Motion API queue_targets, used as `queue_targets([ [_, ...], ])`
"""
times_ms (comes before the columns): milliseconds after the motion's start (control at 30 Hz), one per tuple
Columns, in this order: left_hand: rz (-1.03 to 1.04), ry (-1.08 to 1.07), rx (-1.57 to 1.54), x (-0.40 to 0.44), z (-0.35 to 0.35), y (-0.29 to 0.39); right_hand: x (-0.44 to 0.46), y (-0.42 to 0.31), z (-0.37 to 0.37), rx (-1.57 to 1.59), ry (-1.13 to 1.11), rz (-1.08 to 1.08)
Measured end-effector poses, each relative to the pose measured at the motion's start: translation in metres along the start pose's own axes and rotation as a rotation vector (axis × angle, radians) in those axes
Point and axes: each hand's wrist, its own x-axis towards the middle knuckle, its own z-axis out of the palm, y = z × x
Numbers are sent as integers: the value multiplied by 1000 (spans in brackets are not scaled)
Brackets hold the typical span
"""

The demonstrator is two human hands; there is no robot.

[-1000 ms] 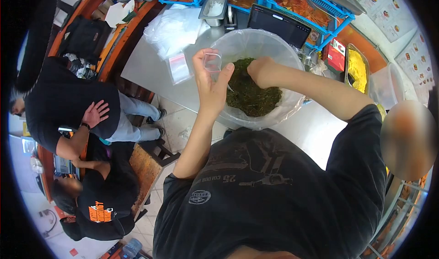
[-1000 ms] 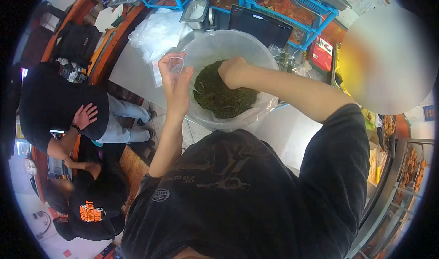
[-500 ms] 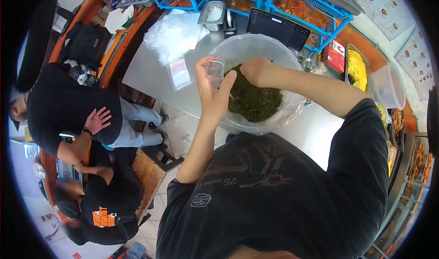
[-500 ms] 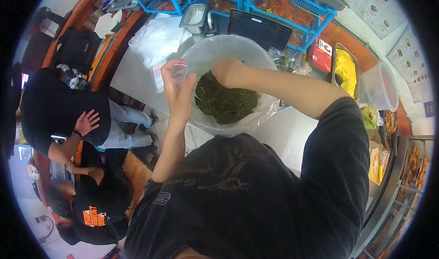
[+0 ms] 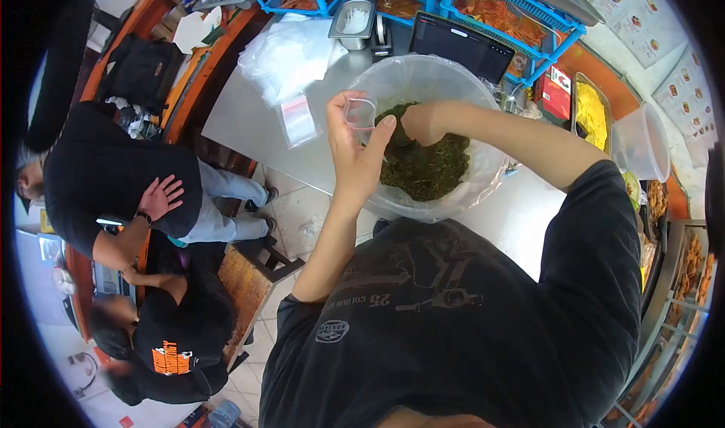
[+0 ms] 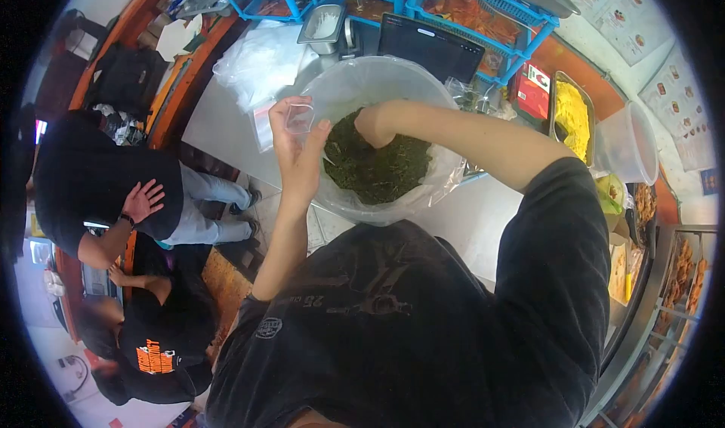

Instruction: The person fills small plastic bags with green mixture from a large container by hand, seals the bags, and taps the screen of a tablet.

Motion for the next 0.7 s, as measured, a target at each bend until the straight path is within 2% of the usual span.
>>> queue_targets([
  [100, 22, -7, 50, 1, -1, -2, -11, 2, -3, 63, 79, 84],
  [200, -30, -3, -17, 0, 1, 6, -1, 6, 4, -67, -28, -55],
  [300, 10, 4, 30, 0, 0, -2, 9, 21, 7, -183, -30, -190],
  [567, 17, 10, 39, 1, 1, -3, 32, 46, 40, -124, 71, -414],
  [633, 22, 15, 44, 1, 2, -3, 21, 40, 32, 39, -7, -301],
  [700, 27, 17, 46, 1, 2, -2, 11, 27, 28, 284, -172, -58],
])
